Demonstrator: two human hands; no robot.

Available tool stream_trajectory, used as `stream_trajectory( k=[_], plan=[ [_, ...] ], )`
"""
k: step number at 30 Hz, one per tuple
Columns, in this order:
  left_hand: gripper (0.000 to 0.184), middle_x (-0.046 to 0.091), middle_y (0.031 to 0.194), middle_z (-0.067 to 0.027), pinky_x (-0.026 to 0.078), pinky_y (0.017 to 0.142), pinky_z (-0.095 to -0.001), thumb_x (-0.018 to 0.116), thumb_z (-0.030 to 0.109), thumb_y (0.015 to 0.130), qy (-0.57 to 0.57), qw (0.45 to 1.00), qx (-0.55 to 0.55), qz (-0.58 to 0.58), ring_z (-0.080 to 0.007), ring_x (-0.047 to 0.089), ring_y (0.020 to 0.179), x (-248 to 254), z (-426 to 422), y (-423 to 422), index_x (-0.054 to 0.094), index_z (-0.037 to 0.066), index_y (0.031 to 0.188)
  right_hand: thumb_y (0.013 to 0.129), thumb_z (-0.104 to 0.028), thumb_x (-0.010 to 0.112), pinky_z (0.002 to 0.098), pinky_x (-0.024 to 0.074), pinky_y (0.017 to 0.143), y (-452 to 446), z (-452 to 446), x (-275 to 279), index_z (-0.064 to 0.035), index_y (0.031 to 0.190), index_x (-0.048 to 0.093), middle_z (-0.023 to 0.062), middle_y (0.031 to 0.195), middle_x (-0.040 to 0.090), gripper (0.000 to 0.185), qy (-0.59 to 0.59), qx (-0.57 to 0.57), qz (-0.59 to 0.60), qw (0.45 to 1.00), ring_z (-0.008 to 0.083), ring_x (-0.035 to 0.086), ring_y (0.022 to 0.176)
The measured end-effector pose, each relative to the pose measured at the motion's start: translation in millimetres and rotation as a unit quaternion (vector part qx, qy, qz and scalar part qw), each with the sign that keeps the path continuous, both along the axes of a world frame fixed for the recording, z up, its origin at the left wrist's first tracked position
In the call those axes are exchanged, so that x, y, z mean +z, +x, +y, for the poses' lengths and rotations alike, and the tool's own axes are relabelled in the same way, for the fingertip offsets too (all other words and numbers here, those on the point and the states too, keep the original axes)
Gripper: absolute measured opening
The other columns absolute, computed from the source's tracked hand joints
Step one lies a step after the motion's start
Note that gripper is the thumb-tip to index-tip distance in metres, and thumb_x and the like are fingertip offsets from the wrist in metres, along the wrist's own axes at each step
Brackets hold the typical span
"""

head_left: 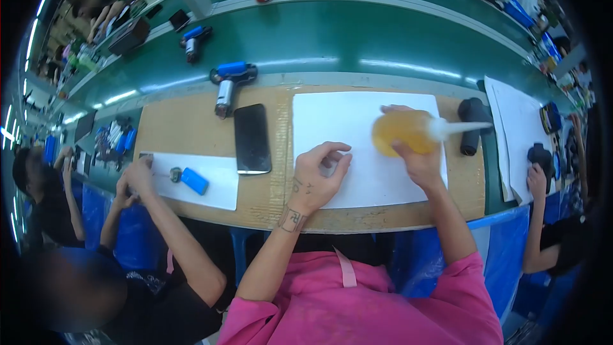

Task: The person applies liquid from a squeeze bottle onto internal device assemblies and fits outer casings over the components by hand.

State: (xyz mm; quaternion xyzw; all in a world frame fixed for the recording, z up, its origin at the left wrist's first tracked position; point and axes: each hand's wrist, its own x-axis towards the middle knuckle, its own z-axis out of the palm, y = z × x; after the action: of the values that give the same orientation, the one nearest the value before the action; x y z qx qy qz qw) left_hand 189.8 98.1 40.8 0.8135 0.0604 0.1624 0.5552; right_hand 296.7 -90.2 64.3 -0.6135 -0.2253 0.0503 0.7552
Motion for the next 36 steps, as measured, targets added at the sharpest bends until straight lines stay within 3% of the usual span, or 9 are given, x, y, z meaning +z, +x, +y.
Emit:
stream_trajectory(
  k=[1, 4, 22, 24, 26, 27, 30, 32, 36],
  plan=[
    [0.017, 0.076, 0.081, -0.0052, 0.050, 0.071, -0.0257, 0.075, 0.010, 0.089, 0.025, 1.000, -0.002, -0.007, -0.0121, 0.070, 0.073, 0.8, -1.1, 0.5, 0.076, 0.003, 0.105, 0.076, -0.024, 0.091, 0.0449, 0.0460, 0.106, 2.7, -2.1, -1.4, -0.0051, 0.120, 0.069, 0.0137, 0.130, 0.067, 0.052, 0.000, -0.016, 0.000, 1.000, 0.0307, 0.063, 0.118],
    [0.017, 0.076, 0.082, -0.0056, 0.050, 0.071, -0.0258, 0.075, 0.010, 0.089, 0.034, 0.999, -0.020, 0.005, -0.0117, 0.070, 0.074, 0.6, -0.9, -0.2, 0.076, 0.003, 0.104, 0.079, -0.017, 0.086, 0.0452, 0.0434, 0.109, 13.2, -4.1, -10.6, -0.0068, 0.119, 0.071, 0.0151, 0.130, 0.066, 0.044, -0.381, -0.044, -0.197, 0.902, 0.0317, 0.054, 0.130],
    [0.014, 0.076, 0.084, -0.0076, 0.052, 0.072, -0.0257, 0.072, 0.010, 0.093, -0.012, 0.999, 0.049, -0.004, -0.0141, 0.073, 0.078, 2.5, 8.0, -0.6, 0.074, 0.000, 0.101, 0.078, -0.010, 0.084, 0.0441, 0.0425, 0.111, 17.1, -12.7, -23.6, -0.0063, 0.128, 0.067, 0.0099, 0.137, 0.065, 0.053, -0.320, -0.050, -0.246, 0.914, 0.0330, 0.049, 0.134],
    [0.015, 0.075, 0.087, -0.0117, 0.053, 0.070, -0.0319, 0.073, 0.012, 0.089, 0.117, 0.975, 0.161, -0.098, -0.0234, 0.072, 0.077, 9.1, 25.1, 8.2, 0.075, 0.003, 0.100, 0.079, -0.008, 0.082, 0.0437, 0.0417, 0.112, 20.5, -14.3, -26.1, -0.0048, 0.128, 0.066, 0.0103, 0.140, 0.062, 0.051, -0.348, -0.045, -0.270, 0.897, 0.0326, 0.049, 0.135],
    [0.018, 0.075, 0.093, -0.0143, 0.054, 0.077, -0.0366, 0.072, 0.015, 0.089, 0.110, 0.940, 0.312, -0.080, -0.0279, 0.072, 0.087, 14.1, 66.4, 20.3, 0.075, 0.002, 0.102, 0.079, -0.007, 0.081, 0.0437, 0.0409, 0.112, 21.3, -9.4, -21.7, -0.0046, 0.128, 0.066, 0.0104, 0.142, 0.061, 0.051, -0.354, -0.055, -0.280, 0.891, 0.0325, 0.048, 0.136],
    [0.028, 0.073, 0.104, -0.0179, 0.053, 0.088, -0.0435, 0.073, 0.018, 0.089, 0.142, 0.928, 0.336, -0.075, -0.0344, 0.070, 0.099, 28.5, 94.1, 25.9, 0.072, 0.001, 0.111, 0.080, -0.007, 0.080, 0.0436, 0.0400, 0.113, 21.0, -10.7, -19.2, -0.0044, 0.128, 0.065, 0.0104, 0.143, 0.060, 0.051, -0.366, -0.069, -0.287, 0.883, 0.0325, 0.047, 0.136],
    [0.052, 0.071, 0.111, -0.0222, 0.049, 0.097, -0.0497, 0.076, 0.021, 0.087, 0.285, 0.871, 0.396, -0.057, -0.0415, 0.067, 0.106, 25.1, 163.5, 46.1, 0.061, 0.001, 0.131, 0.080, -0.006, 0.079, 0.0436, 0.0385, 0.114, 19.3, -17.3, -18.5, -0.0046, 0.128, 0.064, 0.0105, 0.145, 0.058, 0.051, -0.346, -0.089, -0.268, 0.895, 0.0327, 0.045, 0.138],
    [0.074, 0.066, 0.120, -0.0266, 0.047, 0.100, -0.0520, 0.076, 0.023, 0.086, 0.344, 0.859, 0.362, 0.113, -0.0468, 0.063, 0.110, 4.2, 194.2, 52.7, 0.042, 0.001, 0.148, 0.081, -0.007, 0.079, 0.0437, 0.0370, 0.115, 23.0, -13.5, -21.7, -0.0055, 0.129, 0.063, 0.0106, 0.147, 0.056, 0.051, -0.278, -0.066, -0.222, 0.932, 0.0331, 0.043, 0.139],
    [0.082, 0.056, 0.139, -0.0292, 0.044, 0.108, -0.0479, 0.076, 0.024, 0.087, 0.296, 0.897, 0.297, 0.141, -0.0443, 0.057, 0.126, 0.0, 204.9, 63.0, 0.033, 0.004, 0.154, 0.081, -0.006, 0.079, 0.0439, 0.0362, 0.116, 25.2, -16.2, -24.1, -0.0060, 0.130, 0.063, 0.0106, 0.144, 0.058, 0.051, -0.335, -0.048, -0.221, 0.915, 0.0325, 0.040, 0.141]
  ],
)
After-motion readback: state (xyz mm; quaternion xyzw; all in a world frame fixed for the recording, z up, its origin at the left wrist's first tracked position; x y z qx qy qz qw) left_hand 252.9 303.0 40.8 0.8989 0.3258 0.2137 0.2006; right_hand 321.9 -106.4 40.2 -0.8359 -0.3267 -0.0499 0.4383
